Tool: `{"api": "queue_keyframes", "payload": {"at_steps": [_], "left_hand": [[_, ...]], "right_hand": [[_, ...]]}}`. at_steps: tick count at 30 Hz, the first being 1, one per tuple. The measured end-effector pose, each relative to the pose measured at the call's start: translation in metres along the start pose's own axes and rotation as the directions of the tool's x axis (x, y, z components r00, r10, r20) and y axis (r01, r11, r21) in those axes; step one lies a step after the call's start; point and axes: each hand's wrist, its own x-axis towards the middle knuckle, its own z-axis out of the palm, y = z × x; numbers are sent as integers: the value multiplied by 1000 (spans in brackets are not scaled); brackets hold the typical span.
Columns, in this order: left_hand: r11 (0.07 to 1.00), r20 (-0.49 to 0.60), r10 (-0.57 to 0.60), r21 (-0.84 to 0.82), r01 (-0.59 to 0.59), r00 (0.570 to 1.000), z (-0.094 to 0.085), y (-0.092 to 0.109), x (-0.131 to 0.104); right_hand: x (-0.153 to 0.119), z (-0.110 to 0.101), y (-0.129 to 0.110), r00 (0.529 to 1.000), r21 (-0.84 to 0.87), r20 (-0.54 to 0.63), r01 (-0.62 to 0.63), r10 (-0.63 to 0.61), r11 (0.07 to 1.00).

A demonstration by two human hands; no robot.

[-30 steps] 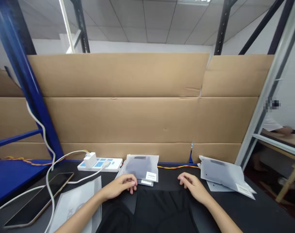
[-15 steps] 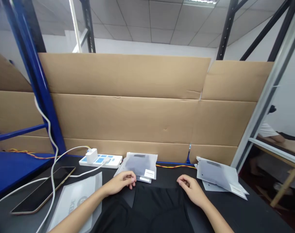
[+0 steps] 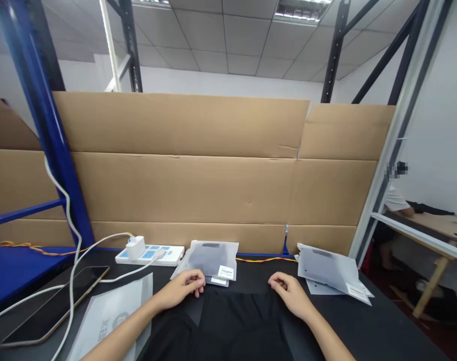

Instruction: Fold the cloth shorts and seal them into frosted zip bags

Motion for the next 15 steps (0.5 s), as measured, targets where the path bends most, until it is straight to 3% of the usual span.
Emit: {"api": "queue_keyframes", "payload": {"at_steps": [10, 15], "left_hand": [[979, 30, 3, 204, -9, 1000, 8, 3, 0], [945, 17, 36, 325, -40, 999, 9, 26, -5]], "right_hand": [[-6, -8, -3, 987, -60, 159, 49, -39, 997], [-5, -13, -19, 991, -130, 92, 106, -94, 986]]}}
